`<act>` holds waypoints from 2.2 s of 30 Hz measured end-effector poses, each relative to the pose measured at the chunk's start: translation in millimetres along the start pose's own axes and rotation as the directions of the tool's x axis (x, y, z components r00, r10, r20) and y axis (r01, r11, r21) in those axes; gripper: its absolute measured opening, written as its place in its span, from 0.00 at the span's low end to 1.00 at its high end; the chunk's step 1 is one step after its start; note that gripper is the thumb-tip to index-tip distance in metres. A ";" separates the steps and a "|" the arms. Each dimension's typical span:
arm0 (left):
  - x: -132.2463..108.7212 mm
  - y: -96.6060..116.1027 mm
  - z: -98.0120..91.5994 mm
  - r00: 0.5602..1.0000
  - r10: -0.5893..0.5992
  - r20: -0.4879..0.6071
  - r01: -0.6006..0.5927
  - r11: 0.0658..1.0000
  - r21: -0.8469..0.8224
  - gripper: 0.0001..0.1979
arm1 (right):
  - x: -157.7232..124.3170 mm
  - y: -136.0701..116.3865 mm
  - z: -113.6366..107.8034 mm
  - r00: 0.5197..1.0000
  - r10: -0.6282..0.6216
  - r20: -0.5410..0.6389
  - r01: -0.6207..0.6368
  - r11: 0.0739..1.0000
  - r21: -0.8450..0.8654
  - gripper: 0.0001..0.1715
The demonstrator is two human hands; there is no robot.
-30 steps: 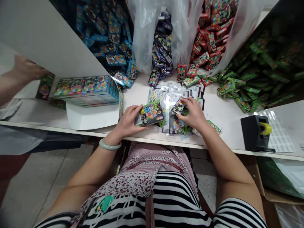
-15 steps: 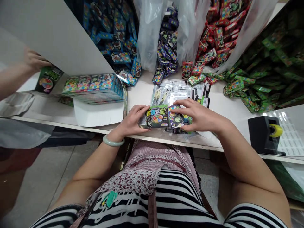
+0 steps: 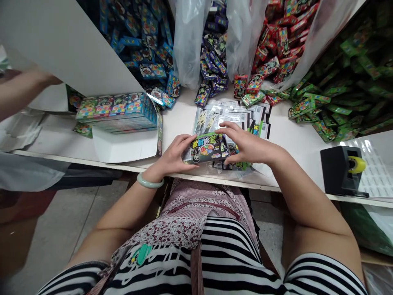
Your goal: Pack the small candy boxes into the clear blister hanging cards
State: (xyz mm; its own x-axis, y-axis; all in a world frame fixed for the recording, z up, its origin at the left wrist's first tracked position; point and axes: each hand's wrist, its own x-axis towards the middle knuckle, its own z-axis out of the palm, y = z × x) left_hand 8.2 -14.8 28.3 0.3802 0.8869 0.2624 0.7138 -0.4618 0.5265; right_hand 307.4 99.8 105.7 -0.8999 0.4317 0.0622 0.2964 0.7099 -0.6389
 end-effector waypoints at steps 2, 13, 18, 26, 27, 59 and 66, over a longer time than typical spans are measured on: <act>-2.3 0.2 0.8 0.999 -0.018 -0.029 0.019 1.000 0.024 0.52 | -0.6 -4.0 7.1 0.994 0.030 -0.105 -0.028 0.999 0.019 0.39; -13.7 0.0 -0.6 0.978 -0.007 -0.208 -0.034 0.981 -0.192 0.53 | 58.1 23.1 33.8 0.791 0.327 -0.517 -0.116 0.910 0.399 0.13; -28.5 9.4 -9.2 0.960 -0.061 -0.274 -0.029 0.950 -0.312 0.54 | 196.2 31.4 69.4 0.949 0.199 -0.246 -0.173 0.977 0.121 0.15; -38.9 4.5 -12.9 0.934 -0.130 -0.332 0.029 0.956 -0.291 0.53 | 292.8 17.7 114.3 0.864 0.395 -0.312 -0.469 0.857 -0.214 0.34; -39.1 3.0 -13.0 0.935 -0.132 -0.328 0.037 0.959 -0.281 0.54 | 292.6 18.8 112.8 0.864 0.393 -0.316 -0.465 0.863 -0.198 0.32; -6.2 -8.3 7.9 0.998 -0.058 -0.032 0.061 0.994 0.086 0.51 | -9.0 45.7 54.2 0.771 0.439 -0.462 -0.547 0.827 -0.126 0.42; -5.3 -4.9 6.2 1.000 -0.020 -0.018 0.020 1.000 0.004 0.52 | -40.0 0.8 20.8 0.968 0.123 -0.220 -0.154 0.980 -0.128 0.42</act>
State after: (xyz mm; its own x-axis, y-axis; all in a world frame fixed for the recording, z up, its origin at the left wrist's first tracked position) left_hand 6.4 -17.3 19.2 0.3558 0.8959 0.2662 0.7234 -0.4443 0.5285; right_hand 336.9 71.5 86.8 -0.7639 0.6275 0.1506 0.4695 0.7006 -0.5374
